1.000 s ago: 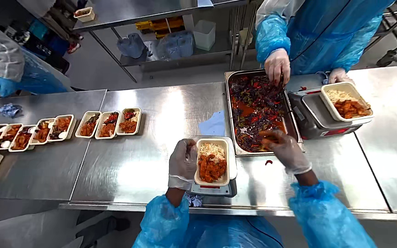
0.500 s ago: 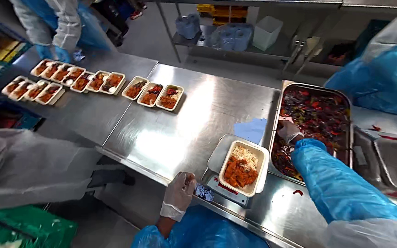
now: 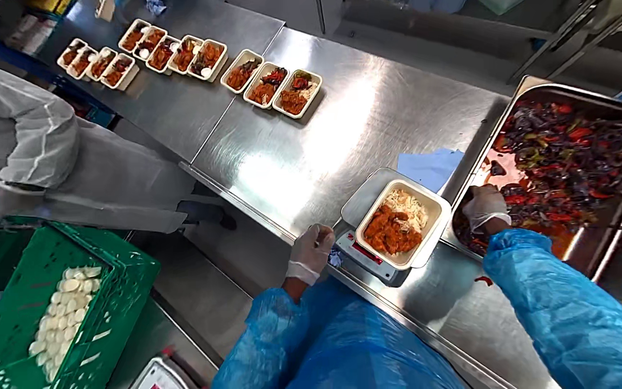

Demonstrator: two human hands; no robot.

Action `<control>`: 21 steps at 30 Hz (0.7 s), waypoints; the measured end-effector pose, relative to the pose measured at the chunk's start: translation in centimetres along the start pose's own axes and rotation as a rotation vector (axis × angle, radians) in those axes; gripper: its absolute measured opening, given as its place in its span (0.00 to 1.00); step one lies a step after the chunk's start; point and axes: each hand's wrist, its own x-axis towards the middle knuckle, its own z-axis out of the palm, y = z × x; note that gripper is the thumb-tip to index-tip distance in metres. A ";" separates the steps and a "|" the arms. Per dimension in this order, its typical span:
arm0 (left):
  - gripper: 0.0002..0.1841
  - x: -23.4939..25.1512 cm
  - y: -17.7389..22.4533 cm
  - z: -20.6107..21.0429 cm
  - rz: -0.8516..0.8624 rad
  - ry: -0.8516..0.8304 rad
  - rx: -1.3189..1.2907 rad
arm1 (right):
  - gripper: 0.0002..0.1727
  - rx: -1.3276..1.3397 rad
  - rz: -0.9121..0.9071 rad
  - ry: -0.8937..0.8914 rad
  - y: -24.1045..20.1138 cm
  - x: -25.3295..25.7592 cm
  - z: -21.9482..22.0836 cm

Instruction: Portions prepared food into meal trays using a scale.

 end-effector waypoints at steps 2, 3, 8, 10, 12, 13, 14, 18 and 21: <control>0.14 -0.3 0.2 0.8 0.005 -0.028 -0.057 | 0.16 0.027 -0.039 -0.003 0.8 -0.7 -0.7; 0.14 -0.3 0.1 1.2 0.004 -0.038 -0.089 | 0.14 0.046 -0.054 -0.001 1.2 -1.1 -1.2; 0.17 -0.5 0.0 3.7 -0.128 -0.157 -0.341 | 0.09 0.059 -0.083 0.019 3.3 -2.6 -2.5; 0.20 -1.1 0.7 4.4 -0.209 -0.210 -0.432 | 0.10 0.112 -0.107 0.097 4.0 -3.6 -3.6; 0.21 -1.3 1.1 5.3 -0.251 -0.241 -0.527 | 0.10 0.178 -0.143 0.193 4.8 -5.0 -5.0; 0.20 -1.3 1.4 5.9 -0.267 -0.246 -0.571 | 0.11 0.206 -0.159 0.225 5.2 -5.7 -5.8; 0.20 -1.4 1.6 6.4 -0.285 -0.258 -0.614 | 0.12 0.228 -0.177 0.252 5.7 -6.4 -6.5; 0.18 -1.8 2.6 8.5 -0.298 -0.220 -0.692 | 0.14 0.327 -0.250 0.325 6.6 -8.4 -8.2; 0.17 -1.7 3.1 9.7 -0.249 -0.118 -0.688 | 0.13 0.445 -0.247 0.309 6.8 -9.7 -9.5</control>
